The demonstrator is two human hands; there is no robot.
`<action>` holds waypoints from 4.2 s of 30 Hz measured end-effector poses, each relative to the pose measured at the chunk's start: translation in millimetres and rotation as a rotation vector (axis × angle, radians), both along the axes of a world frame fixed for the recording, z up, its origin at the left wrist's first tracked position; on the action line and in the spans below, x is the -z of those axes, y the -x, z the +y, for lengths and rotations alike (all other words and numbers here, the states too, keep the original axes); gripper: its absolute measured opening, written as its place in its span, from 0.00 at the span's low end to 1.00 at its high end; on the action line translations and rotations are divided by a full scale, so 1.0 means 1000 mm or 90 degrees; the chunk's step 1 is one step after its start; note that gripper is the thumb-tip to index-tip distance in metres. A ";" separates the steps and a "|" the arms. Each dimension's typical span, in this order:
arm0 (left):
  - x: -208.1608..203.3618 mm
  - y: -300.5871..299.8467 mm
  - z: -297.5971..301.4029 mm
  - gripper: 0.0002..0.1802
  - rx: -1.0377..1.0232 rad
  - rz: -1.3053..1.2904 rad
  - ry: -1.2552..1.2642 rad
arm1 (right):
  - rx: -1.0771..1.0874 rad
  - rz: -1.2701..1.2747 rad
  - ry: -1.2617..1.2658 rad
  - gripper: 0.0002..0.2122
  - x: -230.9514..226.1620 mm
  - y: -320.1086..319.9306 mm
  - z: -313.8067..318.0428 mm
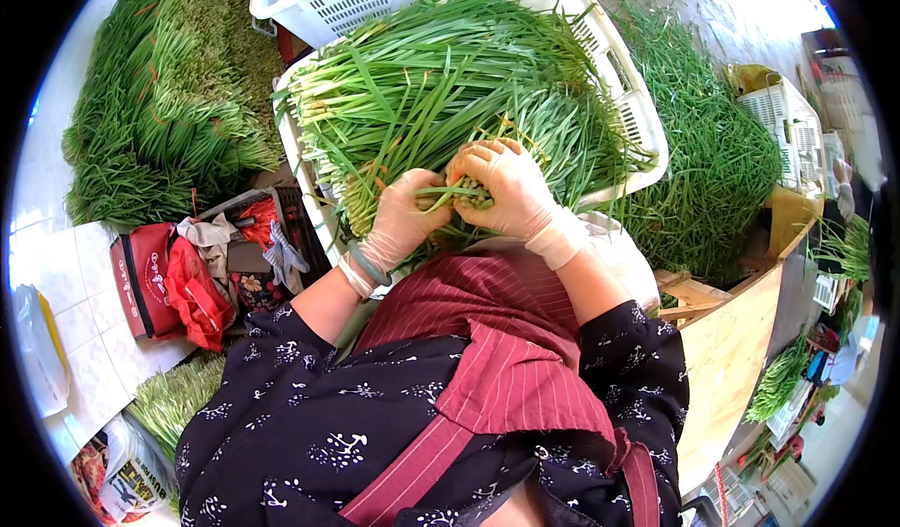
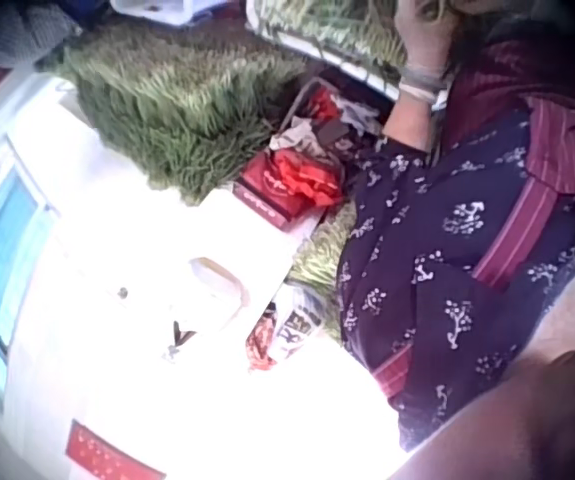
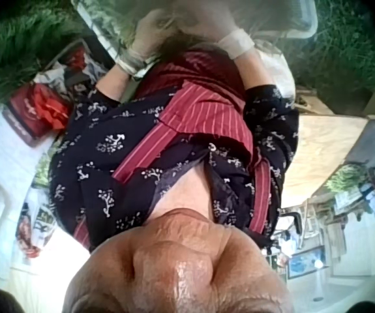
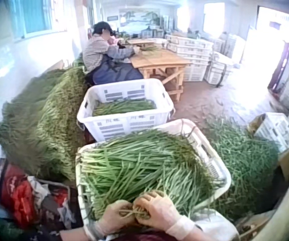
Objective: The person sorts through a bundle of green chives by hand, removing individual yellowed or damaged leaves one by one and placing the cleaned chives on a wooden surface.
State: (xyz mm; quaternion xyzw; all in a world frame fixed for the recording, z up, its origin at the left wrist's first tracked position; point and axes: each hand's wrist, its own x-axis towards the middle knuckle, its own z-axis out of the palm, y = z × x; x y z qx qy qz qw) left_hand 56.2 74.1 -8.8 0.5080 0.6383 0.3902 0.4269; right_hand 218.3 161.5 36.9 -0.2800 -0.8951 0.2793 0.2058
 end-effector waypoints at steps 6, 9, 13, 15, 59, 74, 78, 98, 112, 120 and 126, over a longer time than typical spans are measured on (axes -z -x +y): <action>0.013 0.015 -0.017 0.07 -0.075 -0.063 0.126 | 0.211 0.243 0.195 0.09 -0.009 -0.047 0.022; 0.007 0.023 -0.026 0.13 0.007 0.008 0.225 | 0.258 0.456 0.319 0.08 -0.006 -0.064 0.031; -0.080 0.030 0.007 0.44 0.267 0.466 0.024 | 0.294 0.398 0.328 0.09 -0.006 -0.072 0.035; -0.114 0.011 0.028 0.55 0.288 0.519 -0.112 | 0.296 0.383 0.335 0.09 -0.004 -0.073 0.036; 0.007 -0.046 0.050 0.59 0.526 0.629 0.030 | 0.451 0.810 0.012 0.07 -0.188 -0.176 0.140; 0.038 -0.255 0.136 0.28 0.150 -1.080 0.662 | 0.693 0.993 0.097 0.10 -0.101 -0.171 0.128; 0.040 -0.251 0.129 0.14 0.124 -1.121 0.643 | 0.803 0.961 0.101 0.18 -0.071 -0.201 0.116; -0.217 -0.377 0.039 0.06 0.547 -0.875 0.140 | 0.817 0.905 -0.371 0.12 -0.219 -0.275 -0.068; -0.073 -0.422 -0.093 0.13 1.075 -0.257 0.007 | 1.172 0.941 -0.287 0.10 -0.007 -0.306 -0.269; -0.054 -0.361 0.082 0.14 0.947 0.051 -0.013 | 1.185 0.398 -0.240 0.14 -0.012 -0.310 -0.311; 0.020 -0.360 0.158 0.39 0.587 0.666 -0.282 | 1.165 -0.079 -0.058 0.20 -0.083 -0.305 -0.321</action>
